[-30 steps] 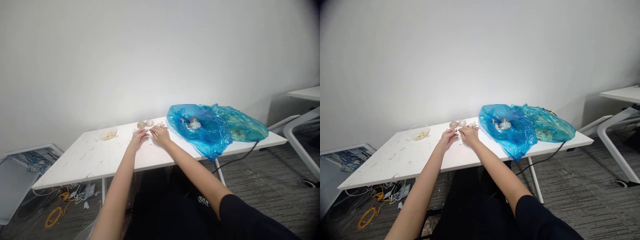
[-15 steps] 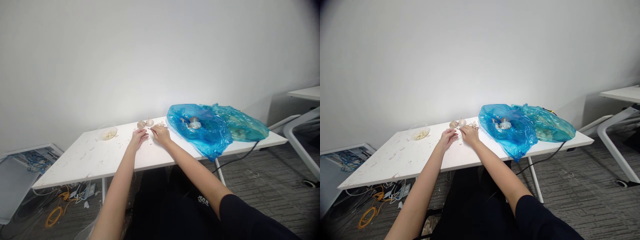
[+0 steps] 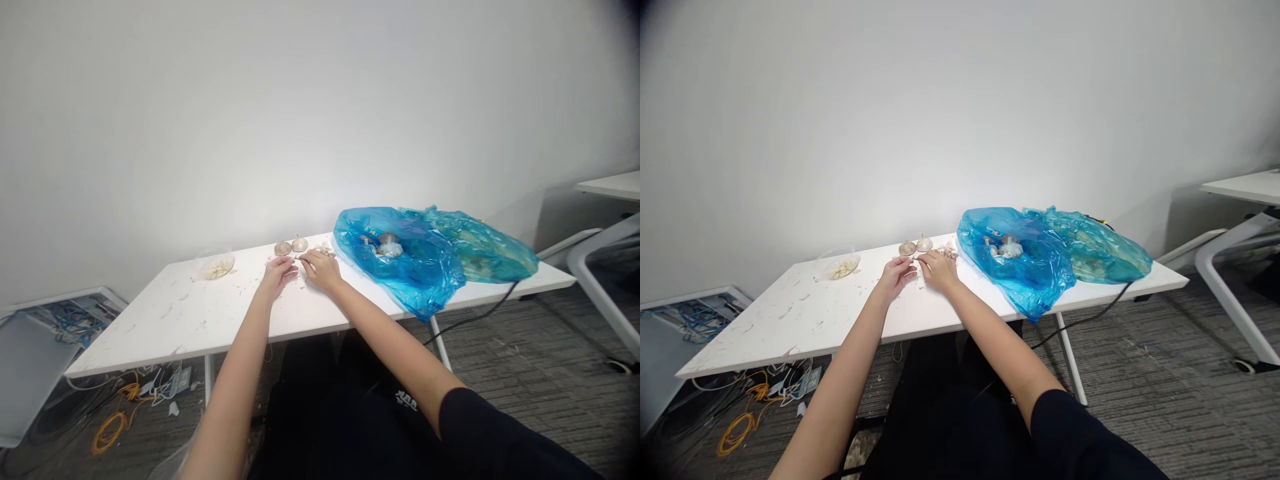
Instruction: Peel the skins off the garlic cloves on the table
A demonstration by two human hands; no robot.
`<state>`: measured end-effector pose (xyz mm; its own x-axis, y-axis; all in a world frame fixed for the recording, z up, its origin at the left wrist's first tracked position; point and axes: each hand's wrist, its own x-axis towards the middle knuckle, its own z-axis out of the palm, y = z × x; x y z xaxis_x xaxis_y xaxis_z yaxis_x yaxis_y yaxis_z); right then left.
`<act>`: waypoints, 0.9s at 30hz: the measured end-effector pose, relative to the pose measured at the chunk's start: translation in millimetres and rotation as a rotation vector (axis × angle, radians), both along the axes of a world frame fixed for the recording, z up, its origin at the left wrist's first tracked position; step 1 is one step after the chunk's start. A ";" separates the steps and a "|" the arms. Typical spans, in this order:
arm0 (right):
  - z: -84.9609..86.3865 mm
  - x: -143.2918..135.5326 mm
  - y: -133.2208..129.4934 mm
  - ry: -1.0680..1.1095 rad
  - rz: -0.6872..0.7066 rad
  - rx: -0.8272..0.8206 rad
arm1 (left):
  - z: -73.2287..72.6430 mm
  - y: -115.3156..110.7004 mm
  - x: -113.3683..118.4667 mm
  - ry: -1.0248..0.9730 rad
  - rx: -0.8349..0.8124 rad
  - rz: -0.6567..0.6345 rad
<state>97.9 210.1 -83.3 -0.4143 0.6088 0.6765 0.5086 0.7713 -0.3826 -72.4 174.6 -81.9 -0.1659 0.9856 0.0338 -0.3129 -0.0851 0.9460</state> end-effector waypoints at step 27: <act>-2.6 -1.6 4.9 -0.040 0.007 -0.025 | 3.5 -2.9 9.0 0.154 0.080 0.141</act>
